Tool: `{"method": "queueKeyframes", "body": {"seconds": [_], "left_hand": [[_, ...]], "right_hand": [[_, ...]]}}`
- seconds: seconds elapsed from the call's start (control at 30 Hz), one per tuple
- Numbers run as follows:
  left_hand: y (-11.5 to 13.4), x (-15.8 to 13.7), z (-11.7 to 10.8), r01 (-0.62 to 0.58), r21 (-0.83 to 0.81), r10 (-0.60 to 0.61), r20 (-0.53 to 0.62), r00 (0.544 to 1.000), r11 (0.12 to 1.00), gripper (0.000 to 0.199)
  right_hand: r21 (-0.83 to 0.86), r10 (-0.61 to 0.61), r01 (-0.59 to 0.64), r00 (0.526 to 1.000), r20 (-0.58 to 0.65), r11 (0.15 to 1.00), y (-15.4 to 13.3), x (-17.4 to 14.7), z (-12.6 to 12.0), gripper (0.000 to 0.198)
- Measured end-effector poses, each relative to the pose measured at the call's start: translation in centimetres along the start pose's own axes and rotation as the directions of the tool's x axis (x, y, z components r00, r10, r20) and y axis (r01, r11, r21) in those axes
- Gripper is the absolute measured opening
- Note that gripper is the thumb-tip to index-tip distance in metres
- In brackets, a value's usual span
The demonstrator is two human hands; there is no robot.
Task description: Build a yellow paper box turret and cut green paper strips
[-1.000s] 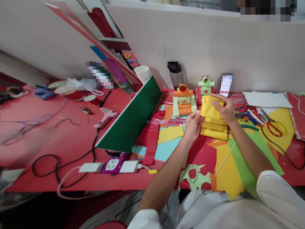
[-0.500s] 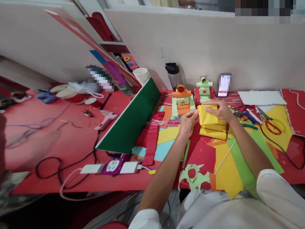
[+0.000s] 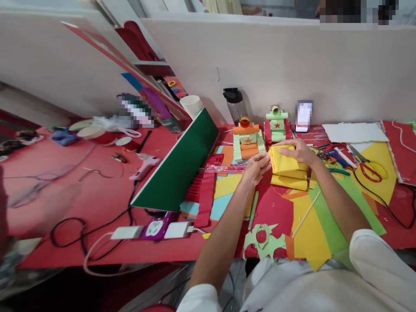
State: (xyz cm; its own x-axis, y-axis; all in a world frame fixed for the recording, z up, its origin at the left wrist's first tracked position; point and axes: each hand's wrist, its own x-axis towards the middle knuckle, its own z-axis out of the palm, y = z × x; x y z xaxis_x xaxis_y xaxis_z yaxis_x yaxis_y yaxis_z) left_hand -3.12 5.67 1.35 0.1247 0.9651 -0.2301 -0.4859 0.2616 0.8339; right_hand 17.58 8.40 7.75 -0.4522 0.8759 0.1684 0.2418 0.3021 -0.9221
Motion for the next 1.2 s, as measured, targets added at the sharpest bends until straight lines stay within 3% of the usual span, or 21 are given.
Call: {"method": "queueKeyframes", "body": {"seconds": [0.2,0.47,0.6,0.7,0.77,0.9,1.07,1.13,1.2], "left_hand": [[0.4,-0.4,-0.1,-0.076,0.078,0.074,0.023,0.997,0.994,0.052],[-0.5,-0.4,0.9,-0.015,-0.104,0.022,0.064,0.998,0.994,0.047],[-0.7,-0.6,1.5,-0.065,-0.106,0.066,0.013,0.998,0.992,0.046],[-0.6,-1.0,1.7,-0.121,-0.005,0.121,-0.007,0.993,0.993,0.048],[-0.6,-1.2,1.8,-0.203,0.098,0.204,0.008,0.979,0.974,0.045],[-0.6,-1.0,1.6,-0.350,0.278,0.353,0.042,0.935,0.895,0.029],[-0.9,-0.9,0.9,-0.423,0.461,0.427,0.103,0.899,0.780,0.022],[-0.8,-1.0,0.5,-0.461,0.584,0.461,0.162,0.873,0.668,0.018],[-0.7,-1.0,0.2,-0.498,0.710,0.474,0.258,0.842,0.499,0.015]], "right_hand": [[0.030,0.043,-0.045,0.995,0.091,0.999,-0.2,-0.2,-0.3,0.039],[0.306,0.146,-0.145,0.989,0.019,0.941,1.2,0.1,0.7,0.048],[0.365,0.174,-0.088,0.962,-0.212,0.927,1.6,0.9,0.8,0.056],[0.288,0.132,-0.002,0.892,-0.432,0.958,1.4,1.2,0.7,0.055],[0.208,0.092,0.018,0.859,-0.503,0.978,1.2,1.2,0.7,0.053],[0.108,0.033,0.025,0.865,-0.501,0.994,0.7,1.1,1.0,0.049],[0.078,0.018,0.023,0.874,-0.486,0.997,0.8,1.1,1.0,0.045],[0.119,0.062,-0.010,0.895,-0.441,0.993,1.3,1.1,0.5,0.046],[0.143,0.105,-0.053,0.918,-0.383,0.988,2.0,1.0,-0.3,0.048]]}}
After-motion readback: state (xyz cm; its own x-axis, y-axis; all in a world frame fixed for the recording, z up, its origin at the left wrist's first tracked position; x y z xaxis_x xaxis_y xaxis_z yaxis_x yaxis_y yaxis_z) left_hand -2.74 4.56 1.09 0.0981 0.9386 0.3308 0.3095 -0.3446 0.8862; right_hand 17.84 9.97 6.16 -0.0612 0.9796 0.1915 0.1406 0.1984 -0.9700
